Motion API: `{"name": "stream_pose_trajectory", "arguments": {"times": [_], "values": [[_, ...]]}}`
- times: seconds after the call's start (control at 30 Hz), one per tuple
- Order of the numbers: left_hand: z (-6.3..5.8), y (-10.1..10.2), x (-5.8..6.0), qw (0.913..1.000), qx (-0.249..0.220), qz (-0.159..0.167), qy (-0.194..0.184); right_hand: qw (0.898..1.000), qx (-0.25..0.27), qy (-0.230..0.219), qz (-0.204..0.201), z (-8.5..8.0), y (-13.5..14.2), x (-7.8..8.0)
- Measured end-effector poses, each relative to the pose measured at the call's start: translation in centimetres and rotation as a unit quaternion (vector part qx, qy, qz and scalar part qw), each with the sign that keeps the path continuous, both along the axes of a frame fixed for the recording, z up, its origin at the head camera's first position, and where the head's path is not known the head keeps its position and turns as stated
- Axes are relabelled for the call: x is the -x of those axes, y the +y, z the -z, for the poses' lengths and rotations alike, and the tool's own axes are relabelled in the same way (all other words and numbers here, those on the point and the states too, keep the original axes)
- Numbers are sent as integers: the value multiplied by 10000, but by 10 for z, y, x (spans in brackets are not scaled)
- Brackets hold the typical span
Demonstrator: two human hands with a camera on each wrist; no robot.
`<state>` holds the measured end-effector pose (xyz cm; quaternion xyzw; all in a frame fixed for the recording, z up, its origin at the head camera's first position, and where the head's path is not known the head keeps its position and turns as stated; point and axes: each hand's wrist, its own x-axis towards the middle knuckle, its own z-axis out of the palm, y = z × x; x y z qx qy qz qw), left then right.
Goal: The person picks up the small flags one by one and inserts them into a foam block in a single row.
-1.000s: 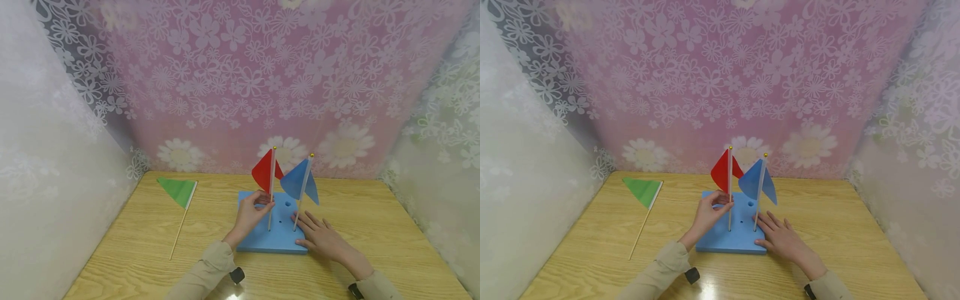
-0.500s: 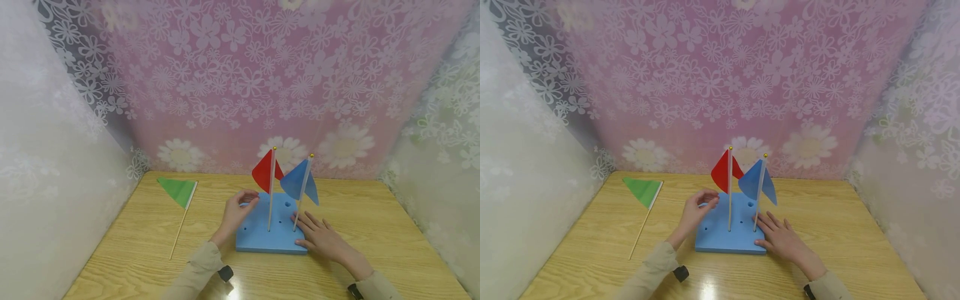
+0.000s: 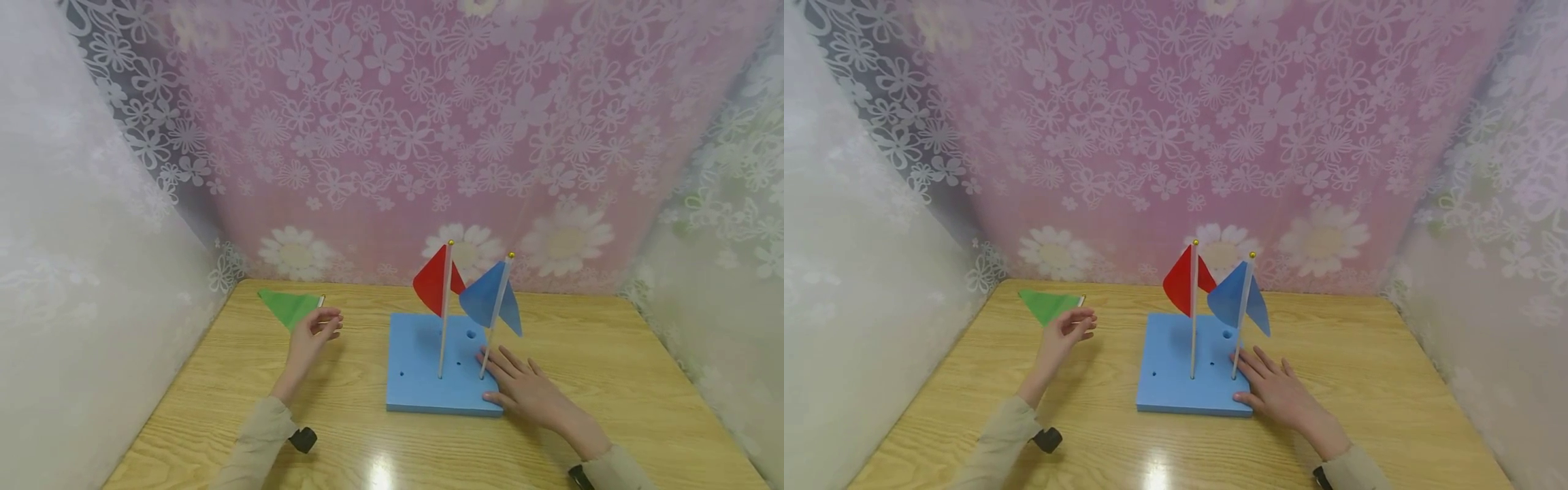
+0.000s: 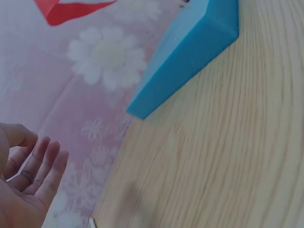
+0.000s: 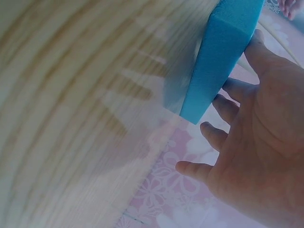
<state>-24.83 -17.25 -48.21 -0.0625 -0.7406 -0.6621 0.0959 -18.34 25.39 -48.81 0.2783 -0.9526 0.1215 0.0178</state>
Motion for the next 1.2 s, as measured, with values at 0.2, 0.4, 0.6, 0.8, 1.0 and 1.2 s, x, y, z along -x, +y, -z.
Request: {"name": "stream_pose_trajectory", "arguments": {"times": [0.2,0.4,0.6,0.8,1.0,1.2], "values": [[0,-34,-2,9985,242,-238,-426,10000,-20,15,-24,0,0,1],[5,-57,-2,9908,870,-324,-987,9999,-4,122,-65,0,1,1],[8,-66,-10,9717,1915,-207,-1370,10000,-11,43,-26,-3,0,0],[9,-69,-14,9447,2853,-264,-1595,10000,-33,-2,-8,-2,-1,0],[11,-65,-12,9222,3589,-412,-1378,10000,-4,15,-31,-1,0,0],[6,-61,-12,9157,3763,-465,-1333,10000,-2,51,-31,1,1,0]]}}
